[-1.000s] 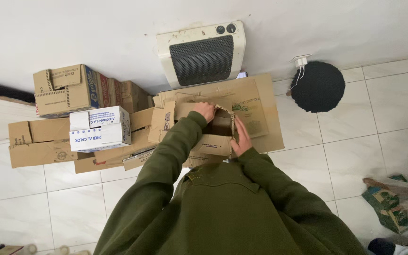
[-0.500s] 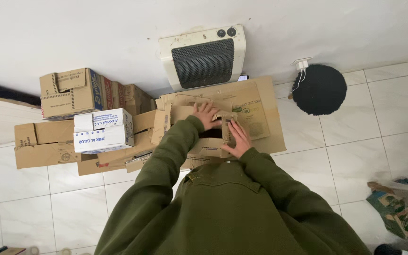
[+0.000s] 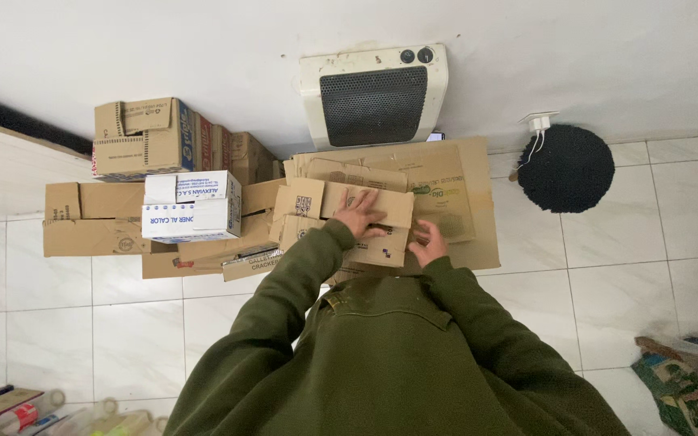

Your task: The person repeatedly picks up various cardboard boxes, collapses them by folding the flaps and sides, and places them back into a growing stack. The person handles boxes of different sizes and brands one at a time.

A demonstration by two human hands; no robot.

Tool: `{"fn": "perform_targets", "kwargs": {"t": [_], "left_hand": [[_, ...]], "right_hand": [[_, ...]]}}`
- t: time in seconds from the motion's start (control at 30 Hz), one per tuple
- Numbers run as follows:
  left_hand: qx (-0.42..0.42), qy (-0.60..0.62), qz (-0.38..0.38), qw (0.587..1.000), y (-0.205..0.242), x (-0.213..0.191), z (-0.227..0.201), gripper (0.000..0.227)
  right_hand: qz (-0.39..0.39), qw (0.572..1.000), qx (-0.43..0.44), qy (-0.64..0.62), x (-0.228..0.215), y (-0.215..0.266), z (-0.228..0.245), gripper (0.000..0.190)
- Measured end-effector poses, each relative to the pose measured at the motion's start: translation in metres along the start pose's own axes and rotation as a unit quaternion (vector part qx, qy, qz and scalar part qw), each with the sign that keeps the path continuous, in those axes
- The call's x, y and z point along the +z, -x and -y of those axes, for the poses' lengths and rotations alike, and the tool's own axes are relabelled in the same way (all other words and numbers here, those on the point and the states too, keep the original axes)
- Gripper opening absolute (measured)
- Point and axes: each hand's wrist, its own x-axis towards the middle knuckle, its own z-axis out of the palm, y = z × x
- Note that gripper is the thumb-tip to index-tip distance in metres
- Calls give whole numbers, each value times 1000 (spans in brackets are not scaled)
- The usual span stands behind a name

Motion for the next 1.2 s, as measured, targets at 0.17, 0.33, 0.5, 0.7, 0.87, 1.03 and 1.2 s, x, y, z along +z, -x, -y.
{"fn": "perform_targets", "kwargs": {"t": [0.17,0.33,0.5,0.7,0.87,1.03,1.2], "left_hand": [[-159,102,-258,948,85,-75,35,49],[-314,84,-34,945,108,-21,82,89],[-502,438,-161,728,120,-9,130,123],[-454,495,-176,720,117,-9,124,90],[-244,538,-394,704,198,-113,48,59],[-109,654,-485,570,213,-167,24,104],[-175,699,-398,568,182,-89,43,84]], "right_hand": [[-9,995,94,-28,-14,0,27,84],[65,976,206,-27,11,-19,33,123],[58,943,268,-186,31,25,174,126],[11,936,251,-245,16,21,186,116],[-11,935,103,-339,-39,55,209,114],[-16,833,-36,-551,-63,91,259,92],[-9,925,-27,-378,-83,41,170,93]]}}
